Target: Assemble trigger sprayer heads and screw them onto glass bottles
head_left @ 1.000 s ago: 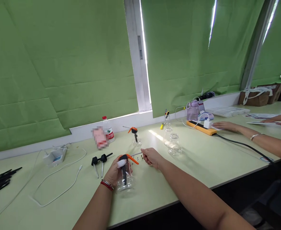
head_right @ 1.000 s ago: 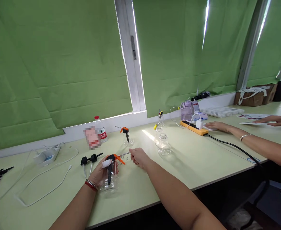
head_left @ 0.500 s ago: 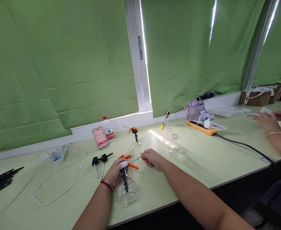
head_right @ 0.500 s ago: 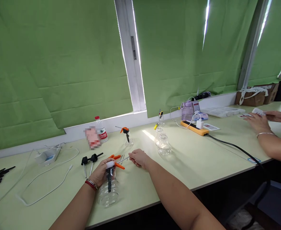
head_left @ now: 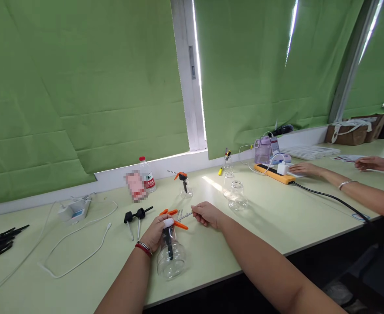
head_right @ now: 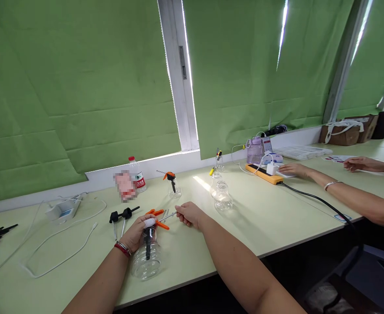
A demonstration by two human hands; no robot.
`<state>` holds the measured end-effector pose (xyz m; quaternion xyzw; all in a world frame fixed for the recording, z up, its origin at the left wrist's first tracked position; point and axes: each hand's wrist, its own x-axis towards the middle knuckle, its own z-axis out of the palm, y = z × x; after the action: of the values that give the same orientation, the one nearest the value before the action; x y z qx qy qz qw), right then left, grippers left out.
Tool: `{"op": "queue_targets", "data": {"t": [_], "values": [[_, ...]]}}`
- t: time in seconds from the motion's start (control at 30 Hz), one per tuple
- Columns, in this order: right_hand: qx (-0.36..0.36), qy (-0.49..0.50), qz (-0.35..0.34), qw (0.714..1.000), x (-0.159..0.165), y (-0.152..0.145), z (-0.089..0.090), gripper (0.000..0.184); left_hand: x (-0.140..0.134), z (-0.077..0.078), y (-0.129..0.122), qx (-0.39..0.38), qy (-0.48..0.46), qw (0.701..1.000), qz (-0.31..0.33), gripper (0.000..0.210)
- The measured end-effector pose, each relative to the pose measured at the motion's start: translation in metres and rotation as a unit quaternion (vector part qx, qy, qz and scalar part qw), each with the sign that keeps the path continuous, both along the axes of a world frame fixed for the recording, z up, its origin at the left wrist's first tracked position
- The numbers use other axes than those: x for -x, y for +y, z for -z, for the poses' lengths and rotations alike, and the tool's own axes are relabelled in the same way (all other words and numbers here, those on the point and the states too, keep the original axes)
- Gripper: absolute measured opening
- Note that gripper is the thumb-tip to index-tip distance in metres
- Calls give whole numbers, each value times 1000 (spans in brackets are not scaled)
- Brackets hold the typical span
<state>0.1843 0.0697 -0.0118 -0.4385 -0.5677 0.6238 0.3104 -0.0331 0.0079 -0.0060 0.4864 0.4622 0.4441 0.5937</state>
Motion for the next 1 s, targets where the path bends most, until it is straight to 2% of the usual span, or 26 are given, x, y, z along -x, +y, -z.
{"op": "queue_targets", "data": {"t": [0.17,0.33,0.47,0.63,0.8,1.0], "values": [[-11,27,-20,999,-1,-1,-1,24,-2,-2,-2,1,-6,1000,1,22],[-9,2,-14,1000,-2,0,0,31,-5,-6,-5,2,-4,1000,7,20],[-14,23,-25,999,-2,0,-1,22,-6,-8,-6,8,-3,1000,5,20],[-13,-12,-15,1000,-2,0,0,35,-5,-8,-5,6,3,1000,-1,21],[-18,21,-35,999,-3,1,2,22,-3,-6,-4,5,2,1000,2,23],[-11,-18,-22,1000,-1,0,0,33,-3,-4,-3,9,-2,1000,3,25]]}}
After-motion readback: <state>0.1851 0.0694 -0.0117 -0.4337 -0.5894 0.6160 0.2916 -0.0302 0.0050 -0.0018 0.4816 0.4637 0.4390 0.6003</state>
